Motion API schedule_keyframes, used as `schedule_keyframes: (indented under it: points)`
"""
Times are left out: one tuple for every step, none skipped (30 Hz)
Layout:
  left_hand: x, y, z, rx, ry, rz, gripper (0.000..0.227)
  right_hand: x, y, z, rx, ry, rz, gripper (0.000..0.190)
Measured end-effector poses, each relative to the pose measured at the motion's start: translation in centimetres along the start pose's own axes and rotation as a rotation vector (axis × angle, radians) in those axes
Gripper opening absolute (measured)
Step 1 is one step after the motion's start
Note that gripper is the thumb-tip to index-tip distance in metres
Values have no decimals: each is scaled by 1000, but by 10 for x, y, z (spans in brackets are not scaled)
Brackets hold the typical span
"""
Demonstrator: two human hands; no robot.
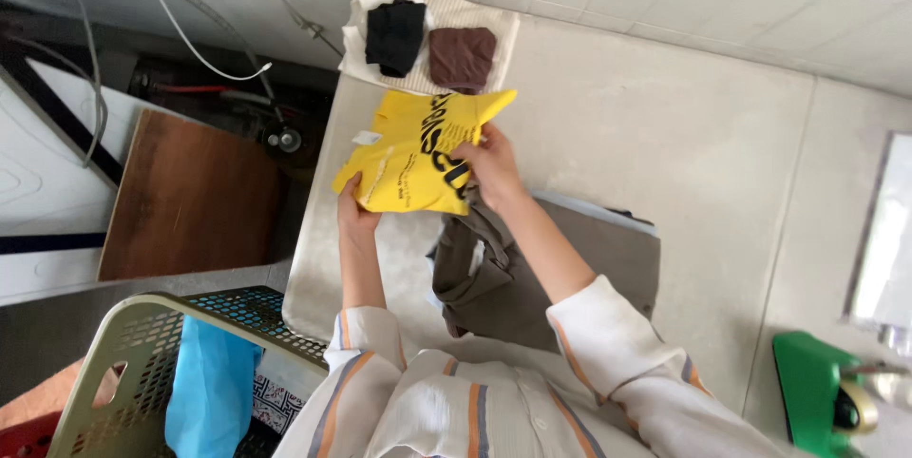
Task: The person sorts various articles of clothing from a laundry basket, placing them onto a table and spraying them with a liquid from a bottle.
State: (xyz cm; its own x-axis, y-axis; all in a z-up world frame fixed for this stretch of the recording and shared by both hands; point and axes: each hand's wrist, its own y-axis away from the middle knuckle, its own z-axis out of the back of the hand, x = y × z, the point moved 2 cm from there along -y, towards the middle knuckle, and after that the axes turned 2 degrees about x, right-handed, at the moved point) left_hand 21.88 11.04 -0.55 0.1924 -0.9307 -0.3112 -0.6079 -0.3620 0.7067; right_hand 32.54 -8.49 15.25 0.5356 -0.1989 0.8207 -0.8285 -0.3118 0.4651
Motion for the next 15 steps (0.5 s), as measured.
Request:
schedule_keyframes:
  points:
    - [2, 4, -2, 11, -29, -6, 40, 0, 3, 11, -13, -36, 99, 51]
    - [4, 15, -10, 18, -38, 3, 40, 8, 1, 26, -25, -41, 106, 51]
    - [8, 29, -17, 64, -58, -27, 36, 16, 1, 44, -40, -93, 161, 50]
    - [12, 42, -23, 111, -78, -57, 34, 23, 2, 62, -54, -143, 216, 49]
    - [18, 75, -43, 115, -89, -42, 34, 42, 28, 72, -72, -149, 221, 49]
    - [24, 109, -62, 177, -124, -91, 32, 60, 54, 83, -83, -167, 284, 46]
    - [30, 143, -81, 235, -155, -141, 30, 79, 80, 93, -93, -183, 344, 43]
    - [42, 157, -74, 237, -164, -128, 30, 77, 97, 117, -109, -186, 345, 43]
    - [53, 172, -68, 277, -196, -122, 34, 76, 113, 140, -106, -228, 375, 44]
    - [64, 186, -63, 317, -227, -117, 39, 76, 129, 163, -103, -270, 404, 45]
    - [80, 190, -41, 318, -232, -111, 39, 69, 146, 179, -110, -273, 406, 45]
    - [95, 194, -20, 274, -243, -35, 40, 61, 163, 196, -160, -203, 379, 41]
    - [111, 196, 0, 232, -254, 38, 41, 55, 178, 213, -207, -134, 354, 38]
    - [126, 189, 37, 236, -260, 43, 41, 17, 177, 246, -214, -138, 358, 38]
    - [143, 178, 72, 214, -353, 117, 39, -20, 171, 280, -283, -17, 273, 40]
